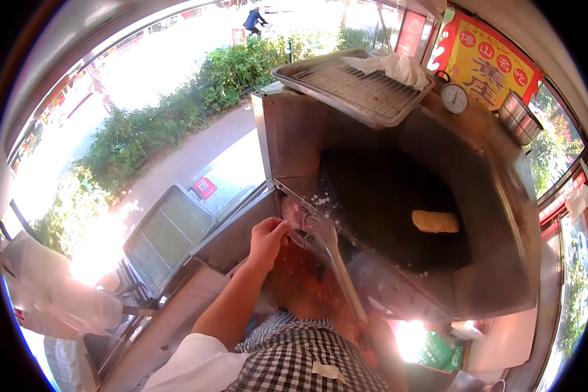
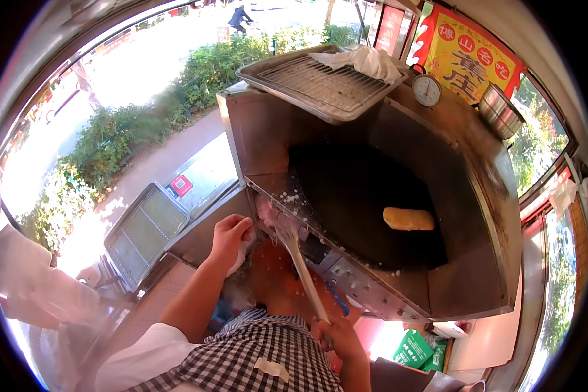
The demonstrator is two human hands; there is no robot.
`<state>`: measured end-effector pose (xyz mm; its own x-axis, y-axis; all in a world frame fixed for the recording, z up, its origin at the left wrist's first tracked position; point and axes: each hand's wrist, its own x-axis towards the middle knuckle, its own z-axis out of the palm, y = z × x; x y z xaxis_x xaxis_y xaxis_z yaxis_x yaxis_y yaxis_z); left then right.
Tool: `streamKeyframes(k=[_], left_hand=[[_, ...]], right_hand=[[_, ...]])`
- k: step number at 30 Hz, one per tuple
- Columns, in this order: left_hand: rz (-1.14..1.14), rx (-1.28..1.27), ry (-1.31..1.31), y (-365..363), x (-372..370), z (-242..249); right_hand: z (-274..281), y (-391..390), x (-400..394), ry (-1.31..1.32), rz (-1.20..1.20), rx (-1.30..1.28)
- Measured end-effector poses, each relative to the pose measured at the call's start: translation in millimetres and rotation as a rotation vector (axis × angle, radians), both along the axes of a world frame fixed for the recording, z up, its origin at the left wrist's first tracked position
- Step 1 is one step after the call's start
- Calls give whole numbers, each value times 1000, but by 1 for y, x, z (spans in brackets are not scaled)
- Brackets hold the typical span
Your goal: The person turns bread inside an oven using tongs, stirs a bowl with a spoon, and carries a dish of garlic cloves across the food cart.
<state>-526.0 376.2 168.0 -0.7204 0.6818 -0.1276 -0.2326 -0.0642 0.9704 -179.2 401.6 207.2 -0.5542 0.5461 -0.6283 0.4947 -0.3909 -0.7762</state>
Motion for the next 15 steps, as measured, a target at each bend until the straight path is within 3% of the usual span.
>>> streamKeyframes(k=[7, 11, 15], left_hand=[[58, 355, 213, -27, 24, 109], [74, 653, 803, -52, 39, 157], [-133, 1071, 1007, -73, 53, 211]], right_hand=[[12, -8, -6, 229, -165, -15], [9, -5, -6, 196, -80, -57], [-7, -3, -4, 166, -28, -41]])
